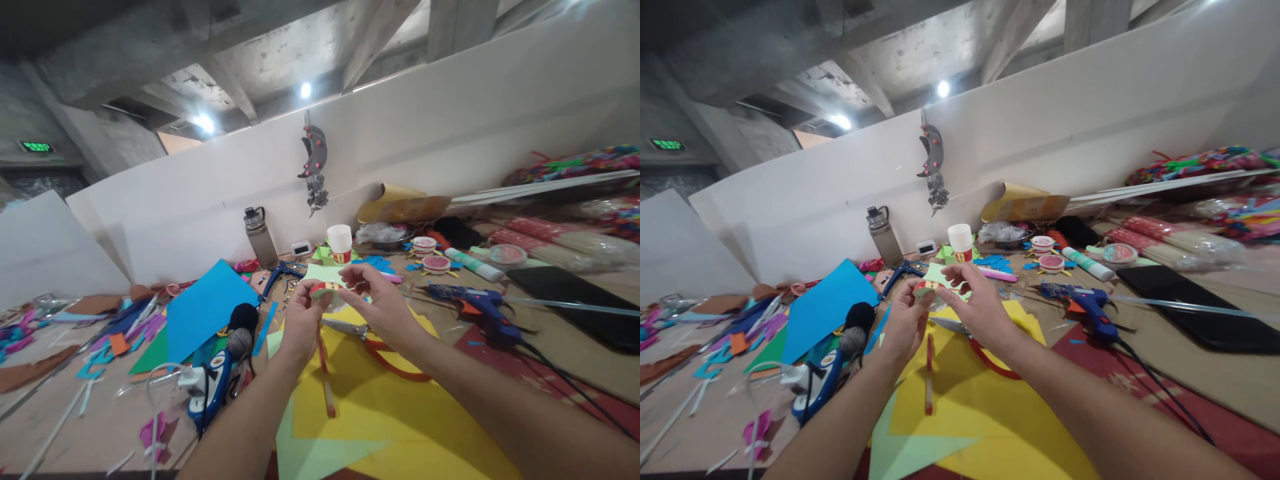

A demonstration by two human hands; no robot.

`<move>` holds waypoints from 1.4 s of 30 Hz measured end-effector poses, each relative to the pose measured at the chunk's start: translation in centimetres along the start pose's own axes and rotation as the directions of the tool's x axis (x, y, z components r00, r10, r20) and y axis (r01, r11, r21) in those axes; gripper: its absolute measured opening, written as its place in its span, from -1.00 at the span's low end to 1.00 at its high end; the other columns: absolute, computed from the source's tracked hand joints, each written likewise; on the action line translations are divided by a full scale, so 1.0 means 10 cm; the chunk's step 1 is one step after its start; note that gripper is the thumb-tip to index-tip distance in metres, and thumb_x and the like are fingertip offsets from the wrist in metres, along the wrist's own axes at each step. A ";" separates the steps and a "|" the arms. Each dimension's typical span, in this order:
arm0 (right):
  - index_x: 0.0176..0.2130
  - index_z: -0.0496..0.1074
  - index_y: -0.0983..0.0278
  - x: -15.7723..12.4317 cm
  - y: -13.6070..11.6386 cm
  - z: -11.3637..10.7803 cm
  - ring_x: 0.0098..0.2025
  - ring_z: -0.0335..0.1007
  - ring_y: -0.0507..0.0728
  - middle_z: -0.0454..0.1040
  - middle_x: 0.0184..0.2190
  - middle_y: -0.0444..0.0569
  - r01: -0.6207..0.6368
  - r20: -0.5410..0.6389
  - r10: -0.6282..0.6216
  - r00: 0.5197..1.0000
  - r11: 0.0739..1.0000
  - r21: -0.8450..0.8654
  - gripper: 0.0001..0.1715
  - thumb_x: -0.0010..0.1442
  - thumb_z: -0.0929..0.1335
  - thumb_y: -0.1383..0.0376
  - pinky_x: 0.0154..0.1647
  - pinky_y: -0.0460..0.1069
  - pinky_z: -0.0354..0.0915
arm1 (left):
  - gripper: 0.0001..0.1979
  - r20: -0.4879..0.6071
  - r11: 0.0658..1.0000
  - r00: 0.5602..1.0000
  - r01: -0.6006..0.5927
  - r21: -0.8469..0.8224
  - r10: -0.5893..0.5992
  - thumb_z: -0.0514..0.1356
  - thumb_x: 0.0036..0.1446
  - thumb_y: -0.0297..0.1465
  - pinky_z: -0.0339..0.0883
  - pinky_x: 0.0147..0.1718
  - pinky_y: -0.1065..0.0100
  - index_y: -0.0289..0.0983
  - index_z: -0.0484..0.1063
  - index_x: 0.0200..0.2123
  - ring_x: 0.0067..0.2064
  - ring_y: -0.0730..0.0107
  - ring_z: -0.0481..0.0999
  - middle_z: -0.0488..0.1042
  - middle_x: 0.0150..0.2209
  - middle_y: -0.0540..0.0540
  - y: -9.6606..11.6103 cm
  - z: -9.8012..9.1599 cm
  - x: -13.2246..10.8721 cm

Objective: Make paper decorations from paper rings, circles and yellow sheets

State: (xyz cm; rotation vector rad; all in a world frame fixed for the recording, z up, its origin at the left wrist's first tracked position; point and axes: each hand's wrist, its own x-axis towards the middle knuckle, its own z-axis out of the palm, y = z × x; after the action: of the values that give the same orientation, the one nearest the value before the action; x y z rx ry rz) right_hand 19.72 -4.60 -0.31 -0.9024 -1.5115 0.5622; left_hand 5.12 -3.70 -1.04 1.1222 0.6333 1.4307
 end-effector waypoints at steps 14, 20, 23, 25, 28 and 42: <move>-0.08 0.33 0.19 -0.04 0.01 0.01 -0.20 0.34 0.14 0.39 -0.17 -0.01 0.104 -0.030 -0.106 0.994 0.993 -0.057 -0.60 0.16 0.40 0.07 -0.21 0.07 0.32 | -0.75 0.012 0.987 0.996 -0.084 0.140 0.083 0.38 -0.03 -0.31 0.29 -0.26 0.44 -0.25 0.40 -0.33 -0.31 0.48 0.44 0.49 -0.35 -0.01 -0.04 -0.06 0.00; -0.08 0.32 0.17 -0.04 -0.01 0.00 -0.20 0.35 0.15 0.40 -0.17 0.00 0.109 -0.037 -0.112 0.993 0.991 -0.081 -0.64 0.17 0.39 0.10 -0.21 0.08 0.33 | -0.76 0.006 0.978 0.995 -0.098 0.184 0.098 0.38 -0.04 -0.29 0.30 -0.25 0.43 -0.25 0.45 -0.32 -0.30 0.45 0.44 0.50 -0.33 -0.03 -0.08 -0.09 0.01; -0.08 0.32 0.17 -0.04 0.00 -0.01 -0.20 0.34 0.15 0.39 -0.17 0.00 0.139 -0.024 -0.142 0.990 0.985 -0.101 -0.64 0.16 0.40 0.14 -0.21 0.08 0.33 | -0.74 -0.010 0.977 0.996 -0.081 0.198 0.084 0.38 -0.04 -0.30 0.30 -0.28 0.44 -0.25 0.48 -0.28 -0.32 0.45 0.44 0.50 -0.34 -0.03 -0.08 -0.09 0.01; -0.08 0.31 0.17 -0.05 0.01 -0.01 -0.20 0.33 0.15 0.39 -0.17 0.00 0.144 -0.026 -0.148 0.989 0.983 -0.111 -0.67 0.17 0.39 0.16 -0.21 0.08 0.33 | -0.75 0.008 0.973 0.996 -0.093 0.210 0.093 0.37 -0.03 -0.30 0.30 -0.27 0.43 -0.26 0.48 -0.28 -0.31 0.45 0.45 0.50 -0.33 -0.04 -0.08 -0.08 0.01; -0.07 0.30 0.17 -0.04 0.01 0.00 -0.20 0.33 0.14 0.38 -0.17 0.00 0.129 -0.044 -0.135 0.990 0.986 -0.109 -0.69 0.19 0.37 0.18 -0.21 0.08 0.32 | -0.79 0.033 0.968 0.993 -0.114 0.225 0.109 0.35 0.00 -0.30 0.31 -0.25 0.43 -0.26 0.49 -0.29 -0.30 0.44 0.45 0.51 -0.33 -0.04 -0.09 -0.09 0.01; -0.06 0.29 0.18 0.01 0.04 -0.05 -0.19 0.35 0.15 0.40 -0.13 0.02 0.061 -0.055 -0.066 0.996 0.994 -0.093 -0.61 0.15 0.38 0.11 -0.19 0.09 0.34 | -0.68 -0.182 0.998 0.981 0.069 -0.007 -0.069 0.42 -0.17 -0.37 0.37 -0.32 0.43 -0.29 0.48 -0.29 -0.35 0.48 0.48 0.53 -0.32 -0.04 -0.03 -0.05 0.08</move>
State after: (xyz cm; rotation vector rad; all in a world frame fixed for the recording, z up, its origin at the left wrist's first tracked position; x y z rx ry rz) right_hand 20.31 -4.36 -0.50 -0.9296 -1.5180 0.4198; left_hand 4.88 -2.77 -1.26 0.9657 0.7940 1.4839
